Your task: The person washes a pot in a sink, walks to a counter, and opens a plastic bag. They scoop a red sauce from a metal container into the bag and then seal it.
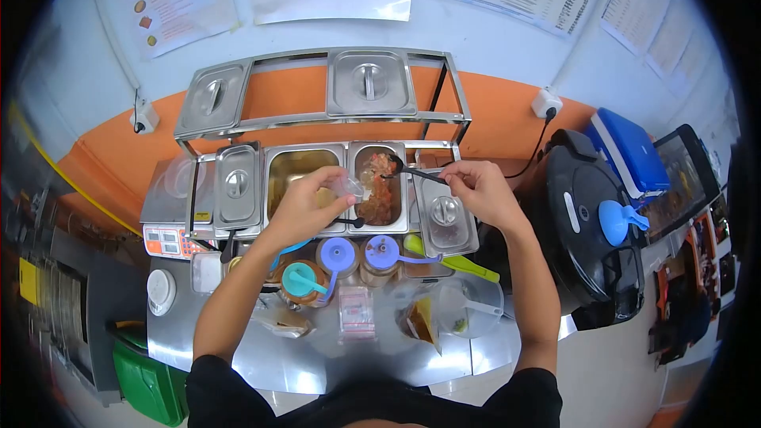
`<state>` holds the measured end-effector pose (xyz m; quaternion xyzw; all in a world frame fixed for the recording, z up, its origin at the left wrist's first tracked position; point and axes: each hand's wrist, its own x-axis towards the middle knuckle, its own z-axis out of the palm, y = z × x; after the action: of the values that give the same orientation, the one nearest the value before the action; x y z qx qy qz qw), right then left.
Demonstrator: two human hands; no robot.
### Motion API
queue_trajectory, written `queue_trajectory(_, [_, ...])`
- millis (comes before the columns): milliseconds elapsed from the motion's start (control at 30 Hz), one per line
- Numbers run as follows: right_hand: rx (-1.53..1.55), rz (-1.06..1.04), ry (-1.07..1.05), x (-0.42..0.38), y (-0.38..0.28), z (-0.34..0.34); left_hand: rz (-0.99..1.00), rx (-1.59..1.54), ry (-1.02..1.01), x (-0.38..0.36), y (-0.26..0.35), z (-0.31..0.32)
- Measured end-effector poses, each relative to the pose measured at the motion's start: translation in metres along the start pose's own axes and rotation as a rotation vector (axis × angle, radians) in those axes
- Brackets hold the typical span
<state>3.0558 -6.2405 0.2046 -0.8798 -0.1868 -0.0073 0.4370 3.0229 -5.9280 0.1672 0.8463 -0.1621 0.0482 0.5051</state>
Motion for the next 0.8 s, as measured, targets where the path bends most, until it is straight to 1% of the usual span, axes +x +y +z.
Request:
queue_trajectory(67, [-0.138, -0.102, 0.027, -0.003, -0.028, -0.008, 0.026, 0.008, -0.005, 0.006, 0.002, 0.007])
queue_trajectory(100, [-0.141, -0.099, 0.029, -0.005, -0.035, -0.008, 0.047, 0.018, -0.003, 0.008, 0.003, 0.011])
queue_trajectory(133, [-0.208, -0.193, 0.045, -0.005, -0.040, -0.007, 0.047, 0.015, -0.004, 0.008, 0.004, 0.014])
queue_trajectory(167, [-0.275, -0.290, 0.060, -0.006, -0.044, -0.005, 0.058, 0.017, 0.051, 0.008, 0.004, 0.017])
queue_trajectory(200, [-0.277, -0.292, 0.058, -0.007, -0.048, -0.002, 0.069, 0.020, 0.108, 0.008, 0.004, 0.019])
queue_trajectory(267, [-0.513, -0.468, 0.107, -0.011, -0.056, 0.005, 0.083, -0.001, 0.140, 0.004, 0.007, 0.022])
queue_trajectory(300, [-0.514, -0.471, 0.106, -0.013, -0.063, 0.008, 0.100, -0.023, 0.167, 0.002, 0.008, 0.023])
queue_trajectory(367, [-0.782, -0.514, 0.062, -0.017, -0.078, 0.012, 0.110, -0.041, 0.201, 0.002, 0.004, 0.026])
queue_trajectory(400, [-0.785, -0.518, 0.062, -0.018, -0.083, 0.014, 0.121, -0.059, 0.233, 0.002, 0.001, 0.028])
queue_trajectory(467, [-0.970, -0.721, 0.118, -0.021, -0.094, 0.018, 0.136, -0.083, 0.242, 0.003, -0.005, 0.030])
queue_trajectory(500, [-0.974, -0.727, 0.117, -0.024, -0.099, 0.021, 0.149, -0.107, 0.248, 0.003, -0.006, 0.030])
queue_trajectory(533, [-1.089, -0.758, 0.118, -0.027, -0.105, 0.024, 0.150, -0.111, 0.254, 0.004, -0.007, 0.030])
queue_trajectory(567, [-1.203, -0.788, 0.117, -0.030, -0.109, 0.027, 0.138, -0.199, 0.250, 0.005, -0.005, 0.031])
queue_trajectory(600, [-1.208, -0.794, 0.114, -0.030, -0.112, 0.028, 0.126, -0.288, 0.246, 0.005, -0.005, 0.030])
queue_trajectory(667, [-1.316, -0.900, 0.138, -0.029, -0.117, 0.028, 0.128, -0.345, 0.257, 0.008, -0.009, 0.030])
queue_trajectory(700, [-1.319, -0.905, 0.139, -0.028, -0.118, 0.027, 0.126, -0.397, 0.260, 0.009, -0.012, 0.030])
queue_trajectory(800, [-1.355, -0.920, 0.163, -0.026, -0.118, 0.024, 0.162, -0.395, 0.298, 0.011, -0.014, 0.031])
